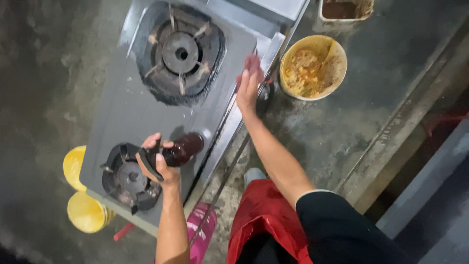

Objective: The person sprays cleaning solution from a bottle and wipes multiple stainless steel stovetops with a cloth. They move between different burners and stovetop units, repeatedly spraying and wiping the surfaces.

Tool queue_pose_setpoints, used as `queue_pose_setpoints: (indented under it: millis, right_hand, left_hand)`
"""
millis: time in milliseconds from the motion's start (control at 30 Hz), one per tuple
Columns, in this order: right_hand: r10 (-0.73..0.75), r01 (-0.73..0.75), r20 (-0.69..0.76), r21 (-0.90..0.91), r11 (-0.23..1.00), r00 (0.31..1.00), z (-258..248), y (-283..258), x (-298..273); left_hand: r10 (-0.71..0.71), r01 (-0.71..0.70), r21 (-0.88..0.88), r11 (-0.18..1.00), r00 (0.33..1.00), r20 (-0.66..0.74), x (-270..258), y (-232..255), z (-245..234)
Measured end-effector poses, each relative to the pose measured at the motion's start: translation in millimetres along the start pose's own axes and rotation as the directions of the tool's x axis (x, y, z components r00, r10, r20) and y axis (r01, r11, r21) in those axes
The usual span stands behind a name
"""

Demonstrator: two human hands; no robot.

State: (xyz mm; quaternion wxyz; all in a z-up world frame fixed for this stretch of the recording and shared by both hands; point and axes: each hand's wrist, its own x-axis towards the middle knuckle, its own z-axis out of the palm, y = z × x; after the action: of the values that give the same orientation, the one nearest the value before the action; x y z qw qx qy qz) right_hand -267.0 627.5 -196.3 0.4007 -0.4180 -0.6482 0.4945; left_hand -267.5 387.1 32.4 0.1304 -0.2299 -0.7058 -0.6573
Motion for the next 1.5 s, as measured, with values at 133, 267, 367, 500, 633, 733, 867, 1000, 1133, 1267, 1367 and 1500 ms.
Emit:
queue_pose_setpoints:
  millis: [133, 267, 367, 500, 633, 733, 867, 1000, 1133, 1267, 1367, 1500]
  right_hand:
    - [0.119, -0.110, 0.253, -0.053, 0.993, 0.960, -34, -41, -51]
    - [0.090, -0.054, 0.323, -0.121, 0.991, 0.942, -51, -62, -47]
    - [-0.053, 0.067, 0.218, -0.053, 0.996, 0.975, -48, -134, 13]
    - [-0.243, 0.246, 0.039, -0.074, 0.966, 0.969, -10, -40, 76]
    - [0.255, -0.269, 0.140, 0.087, 0.959, 0.957, -19, -85, 90]
    - [0.262, -0.256, 0.183, -0.056, 0.965, 0.947, -29, -101, 90]
    - [-0.019, 0.033, 0.336, -0.036, 0.999, 0.942, -55, -89, 101]
    - [-0.245, 0.263, 0.505, 0.038, 0.964, 0.828, -53, -97, 161]
    - [-0.409, 0.511, 0.687, 0.063, 0.857, 0.601, 7, -111, 210]
    - [-0.033, 0.162, 0.938, -0.025, 0.986, 0.346, 79, -95, 236]
    - [0.106, -0.071, 0.928, -0.086, 0.994, 0.359, 49, -171, 238]
    - [0.255, -0.136, 0.915, -0.223, 0.965, 0.313, 23, -109, 241]
  left_hand:
    - [0.001, 0.000, -0.023, 1.000, 0.998, 0.062, 4, -5, -1]
    - [0.020, -0.012, -0.086, 0.996, 0.996, 0.087, 13, -18, 13]
    - [0.035, -0.026, -0.100, 0.995, 0.996, 0.086, 19, -21, 26]
    - [0.034, -0.026, -0.134, 0.991, 0.997, 0.064, 26, -26, 42]
    - [0.024, -0.022, -0.116, 0.993, 1.000, 0.017, 30, -25, 55]
    - [0.030, -0.031, -0.088, 0.996, 0.999, -0.015, 34, -26, 69]
    - [-0.021, 0.022, 0.012, 1.000, 0.996, -0.087, 35, -23, 80]
    - [-0.034, 0.052, 0.114, 0.992, 0.988, -0.148, 38, -11, 98]
    - [-0.043, 0.082, 0.183, 0.980, 0.977, -0.208, 43, -13, 114]
    - [-0.039, 0.104, 0.235, 0.966, 0.963, -0.266, 41, -17, 124]
    - [-0.048, 0.124, 0.240, 0.963, 0.953, -0.299, 42, -20, 128]
    - [-0.062, 0.149, 0.259, 0.954, 0.947, -0.317, 46, -24, 130]
